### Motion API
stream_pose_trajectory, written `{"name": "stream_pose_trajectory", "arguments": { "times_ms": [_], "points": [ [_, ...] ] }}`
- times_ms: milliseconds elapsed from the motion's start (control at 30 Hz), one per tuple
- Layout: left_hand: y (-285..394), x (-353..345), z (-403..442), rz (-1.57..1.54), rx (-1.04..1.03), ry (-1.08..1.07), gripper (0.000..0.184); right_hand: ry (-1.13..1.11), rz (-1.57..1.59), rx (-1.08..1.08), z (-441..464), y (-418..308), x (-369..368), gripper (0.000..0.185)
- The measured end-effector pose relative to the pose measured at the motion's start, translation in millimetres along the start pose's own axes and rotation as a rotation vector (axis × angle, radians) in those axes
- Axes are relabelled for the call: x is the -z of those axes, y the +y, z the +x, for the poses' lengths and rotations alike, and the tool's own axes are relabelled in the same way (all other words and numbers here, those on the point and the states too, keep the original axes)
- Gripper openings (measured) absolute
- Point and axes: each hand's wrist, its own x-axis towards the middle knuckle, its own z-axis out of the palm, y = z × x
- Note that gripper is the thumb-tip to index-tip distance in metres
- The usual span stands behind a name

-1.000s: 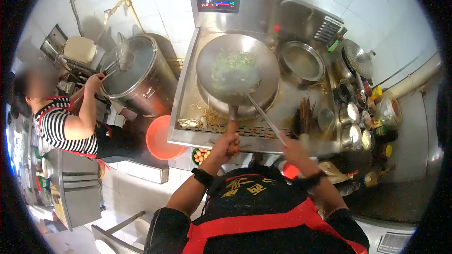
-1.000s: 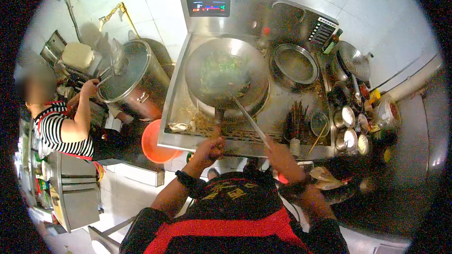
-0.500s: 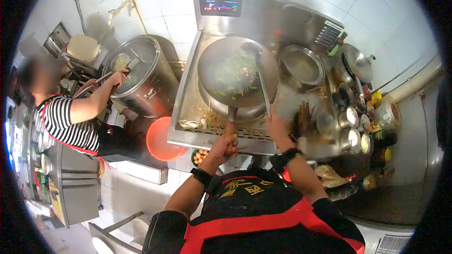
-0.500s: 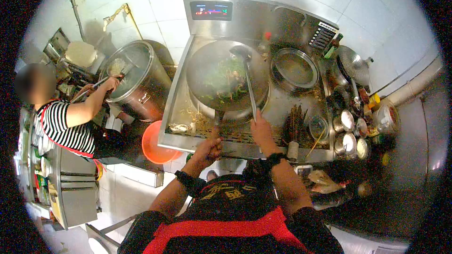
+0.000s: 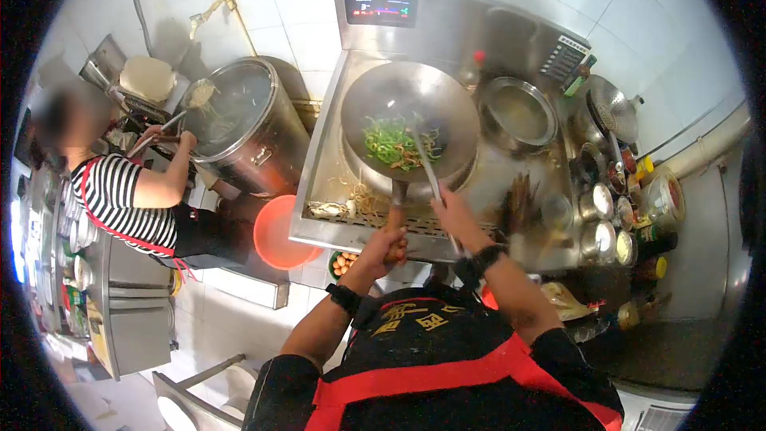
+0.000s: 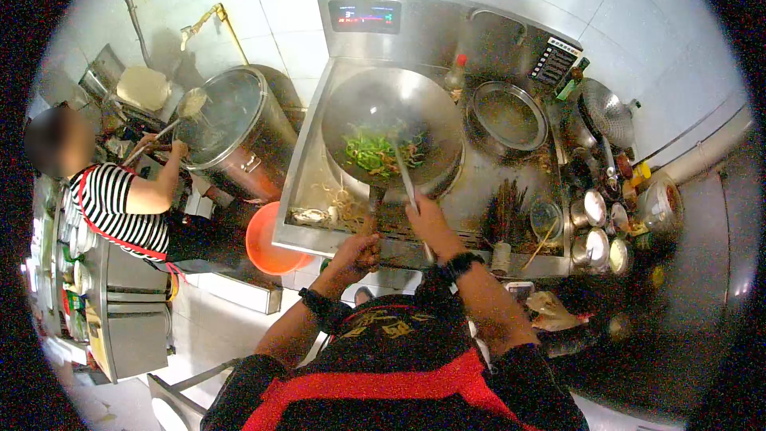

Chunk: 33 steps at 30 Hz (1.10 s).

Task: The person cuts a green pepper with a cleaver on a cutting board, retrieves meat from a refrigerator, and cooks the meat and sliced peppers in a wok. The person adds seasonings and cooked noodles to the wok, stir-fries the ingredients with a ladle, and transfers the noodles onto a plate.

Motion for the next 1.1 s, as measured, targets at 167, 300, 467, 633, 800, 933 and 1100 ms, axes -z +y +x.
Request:
{"name": "stream_pose_trajectory", "arguments": {
  "times_ms": [167, 300, 467, 633, 800, 933, 1100],
  "points": [
    [18, 5, -6, 0.039, 0.015, 0.015, 0.017, -0.126, -0.44, 0.028, -138, 38, 46, 0.046],
    [25, 25, -6, 0.072, 0.028, 0.003, 0.017, -0.162, -0.943, -0.015, -176, 75, 131, 0.06],
    [23, -4, -17, 0.139, 0.007, 0.013, 0.024, -0.073, -0.827, 0.073, -178, -20, 212, 0.058],
    [29, 11, -5, 1.038, -0.284, 0.076, 0.034, -0.114, -0.544, -0.091, -125, 18, 148, 0.058],
    [150, -131, -156, 1.39, -1.398, 0.22, 0.037, 0.137, -0.315, -0.131, -41, 44, 25, 0.057],
    [190, -209, -279, 1.321, -1.833, -0.394, 0.031, 0.119, -0.345, -0.065, -63, 26, 36, 0.057],
    [183, -211, -294, 1.114, -1.91, -0.584, 0.029, -0.236, -0.429, -0.203, -142, -30, 124, 0.056]
  ]
}}
